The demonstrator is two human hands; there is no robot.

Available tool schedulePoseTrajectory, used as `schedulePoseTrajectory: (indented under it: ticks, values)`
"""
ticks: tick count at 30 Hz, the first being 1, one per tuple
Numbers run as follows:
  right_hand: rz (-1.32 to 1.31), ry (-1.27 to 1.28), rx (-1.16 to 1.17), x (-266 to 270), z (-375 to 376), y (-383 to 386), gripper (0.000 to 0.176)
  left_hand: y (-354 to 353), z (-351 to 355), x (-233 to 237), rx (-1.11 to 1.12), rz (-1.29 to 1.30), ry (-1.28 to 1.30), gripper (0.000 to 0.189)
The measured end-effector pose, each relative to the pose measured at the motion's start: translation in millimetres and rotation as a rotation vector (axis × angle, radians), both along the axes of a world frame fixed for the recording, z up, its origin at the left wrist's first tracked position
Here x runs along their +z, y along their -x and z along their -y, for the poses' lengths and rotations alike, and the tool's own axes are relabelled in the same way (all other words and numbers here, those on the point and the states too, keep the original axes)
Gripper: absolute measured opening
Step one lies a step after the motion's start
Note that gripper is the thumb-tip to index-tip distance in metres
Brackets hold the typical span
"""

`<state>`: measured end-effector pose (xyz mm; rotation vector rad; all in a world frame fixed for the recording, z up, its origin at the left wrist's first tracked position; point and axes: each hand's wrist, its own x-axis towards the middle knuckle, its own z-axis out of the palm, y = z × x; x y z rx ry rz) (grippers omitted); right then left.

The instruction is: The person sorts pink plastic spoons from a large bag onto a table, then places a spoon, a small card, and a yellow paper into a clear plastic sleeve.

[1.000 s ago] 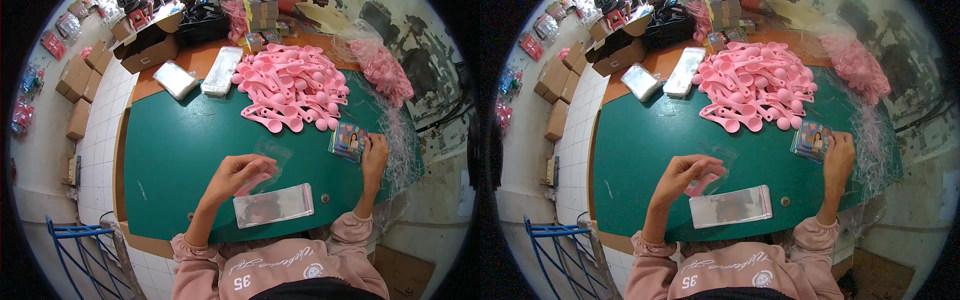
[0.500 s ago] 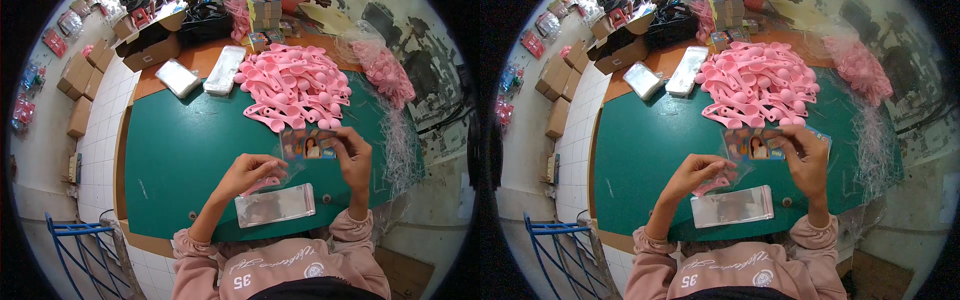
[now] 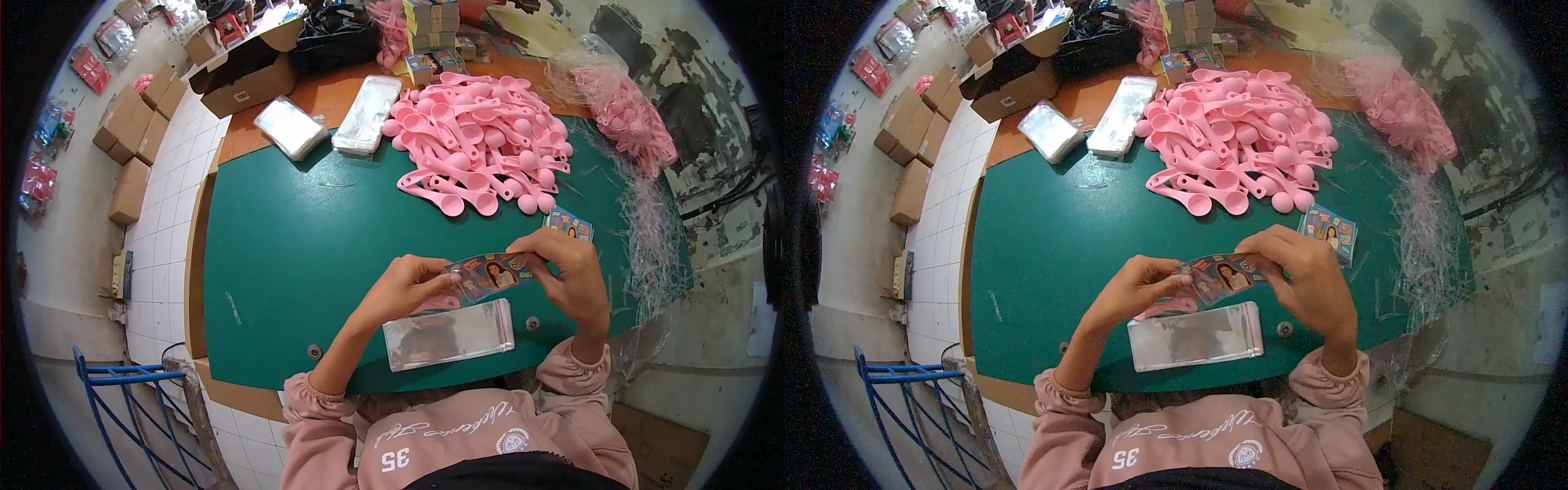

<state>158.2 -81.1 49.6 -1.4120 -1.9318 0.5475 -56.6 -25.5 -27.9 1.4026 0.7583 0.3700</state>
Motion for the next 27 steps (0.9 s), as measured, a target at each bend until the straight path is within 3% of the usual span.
schedulePoseTrajectory:
  ticks: [3, 7, 9, 12, 16, 19, 21, 22, 24, 27]
  values:
    - [-0.004, 0.055, 0.002, -1.2, -0.7, -5.1, 0.02, 4.3, -2.3, -3.2, 0.026, 0.15, 0.023, 0.022]
    - [0.012, -0.013, 0.032, -6.9, -1.3, -6.7, 0.018, 3.5, -2.2, 10.5, 0.028, 0.134, 0.076, 0.021]
    - [0.014, 0.011, 0.046, -8.4, -1.7, -3.0, 0.018, 1.6, -1.9, 17.4, -0.07, -0.065, 0.009, 0.025]
    - [0.014, -0.01, 0.059, -12.6, -0.9, 2.4, 0.018, 0.0, 1.4, 4.3, -0.031, 0.047, 0.059, 0.024]
    - [0.009, 0.051, 0.098, -15.7, 0.9, 3.8, 0.016, -2.1, 2.7, 9.8, -0.026, -0.016, 0.058, 0.024]
    - [-0.045, 0.063, 0.028, -12.5, 1.1, 0.0, 0.015, -0.3, 1.5, 11.3, -0.042, 0.061, -0.041, 0.025]
    - [-0.097, 0.05, -0.035, -9.4, 2.0, 0.9, 0.014, 0.7, -7.0, 19.4, -0.202, -0.354, -0.358, 0.026]
    - [-0.099, 0.136, 0.005, -7.1, 2.2, 3.8, 0.014, 0.5, -6.3, 18.6, -0.204, -0.352, -0.361, 0.026]
    - [-0.098, 0.221, 0.043, -8.4, 2.5, 6.2, 0.013, 0.4, -3.2, 13.8, -0.14, -0.093, -0.15, 0.027]
    - [-0.089, 0.165, 0.129, -17.3, 2.3, 9.1, 0.014, -3.5, -1.2, 1.8, -0.164, 0.123, -0.25, 0.032]
